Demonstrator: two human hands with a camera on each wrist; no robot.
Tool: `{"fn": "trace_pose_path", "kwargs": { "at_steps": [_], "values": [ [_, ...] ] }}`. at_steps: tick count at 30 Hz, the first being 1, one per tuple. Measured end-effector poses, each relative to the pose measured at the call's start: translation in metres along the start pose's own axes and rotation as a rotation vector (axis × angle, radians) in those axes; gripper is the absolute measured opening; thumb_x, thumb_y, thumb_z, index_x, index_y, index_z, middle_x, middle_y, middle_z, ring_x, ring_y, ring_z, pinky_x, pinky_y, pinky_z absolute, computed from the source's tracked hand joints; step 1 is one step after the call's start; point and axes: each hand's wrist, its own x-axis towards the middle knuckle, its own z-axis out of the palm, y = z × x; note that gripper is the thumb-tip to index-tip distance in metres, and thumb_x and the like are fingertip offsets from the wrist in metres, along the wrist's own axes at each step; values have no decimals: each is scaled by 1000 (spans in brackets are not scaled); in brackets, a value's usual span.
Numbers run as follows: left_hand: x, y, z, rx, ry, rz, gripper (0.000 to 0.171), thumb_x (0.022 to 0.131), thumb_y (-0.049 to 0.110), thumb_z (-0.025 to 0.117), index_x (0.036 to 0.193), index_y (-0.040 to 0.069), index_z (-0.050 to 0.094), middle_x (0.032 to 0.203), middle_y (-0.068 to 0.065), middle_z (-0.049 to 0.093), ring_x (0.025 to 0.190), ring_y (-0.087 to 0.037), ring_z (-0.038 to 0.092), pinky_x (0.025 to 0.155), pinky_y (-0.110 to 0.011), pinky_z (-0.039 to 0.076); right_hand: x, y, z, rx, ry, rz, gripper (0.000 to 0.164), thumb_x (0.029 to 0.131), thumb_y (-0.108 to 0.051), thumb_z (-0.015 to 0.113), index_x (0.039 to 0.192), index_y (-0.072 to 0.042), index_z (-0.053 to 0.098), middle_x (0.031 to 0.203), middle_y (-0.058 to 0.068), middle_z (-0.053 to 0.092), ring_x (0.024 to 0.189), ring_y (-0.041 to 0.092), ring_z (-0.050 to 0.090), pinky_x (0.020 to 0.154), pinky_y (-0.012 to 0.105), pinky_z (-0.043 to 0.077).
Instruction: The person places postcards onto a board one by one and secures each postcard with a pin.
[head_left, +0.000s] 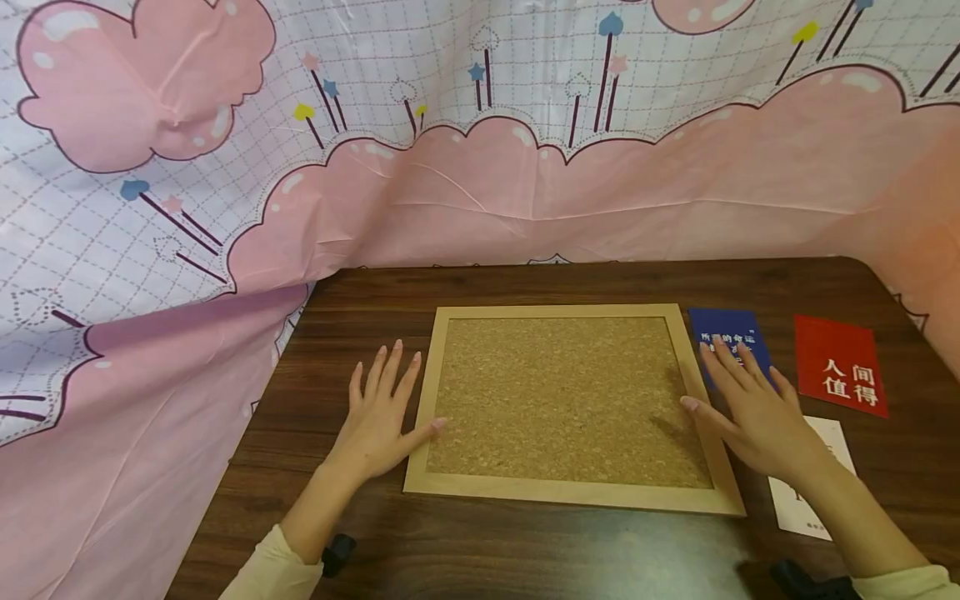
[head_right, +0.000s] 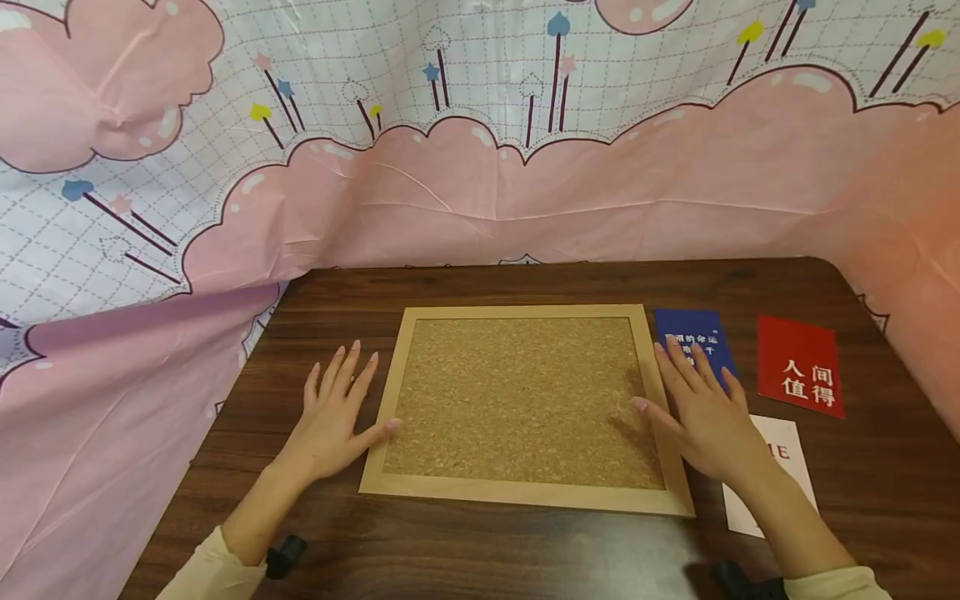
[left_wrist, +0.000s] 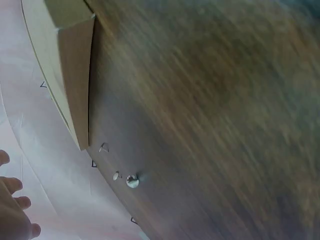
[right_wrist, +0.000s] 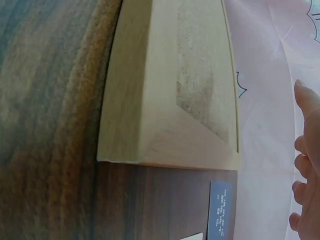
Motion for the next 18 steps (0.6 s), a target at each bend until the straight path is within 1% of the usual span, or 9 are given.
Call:
{"fn": "trace_pose_path", "kwargs": {
  "at_steps": [3, 7, 14, 18],
  "values": [
    [-1, -2, -2, 1, 6, -3, 96, 87, 71, 49, 157, 23, 4, 165, -7, -8, 152, -32, -4, 117, -63, -3, 0, 2, -2, 1, 5, 7, 79, 100, -47, 46, 157, -12, 5, 163, 12, -3, 149, 39, -7, 111, 71, -7],
    [-3, -6, -5, 2, 18, -9, 96, 87, 72, 48, 157, 22, 7, 165, -9, -4, 152, -33, -2, 117, -63, -1, -2, 5, -5, -6, 23, 8, 79, 99, -47, 47, 157, -12, 5, 163, 11, -3, 150, 37, -7, 112, 71, -7],
    [-9, -16, -6, 5, 35, -22, 95, 87, 71, 49, 157, 21, 9, 165, -11, -1, 151, -34, 1, 116, -64, 1, -6, 11, -8, -10, 42, 13, 80, 99, -45, 49, 156, -10, 8, 162, 18, 2, 150, 36, -11, 112, 70, -9],
    [-14, -23, -7, -2, 30, -45, 95, 87, 71, 50, 157, 21, 10, 165, -10, -3, 151, -34, 0, 115, -65, 2, -10, 15, -10, -7, 39, 28, 80, 98, -45, 50, 156, -10, 7, 162, 18, 1, 149, 34, -13, 113, 69, -10]
  ]
}}
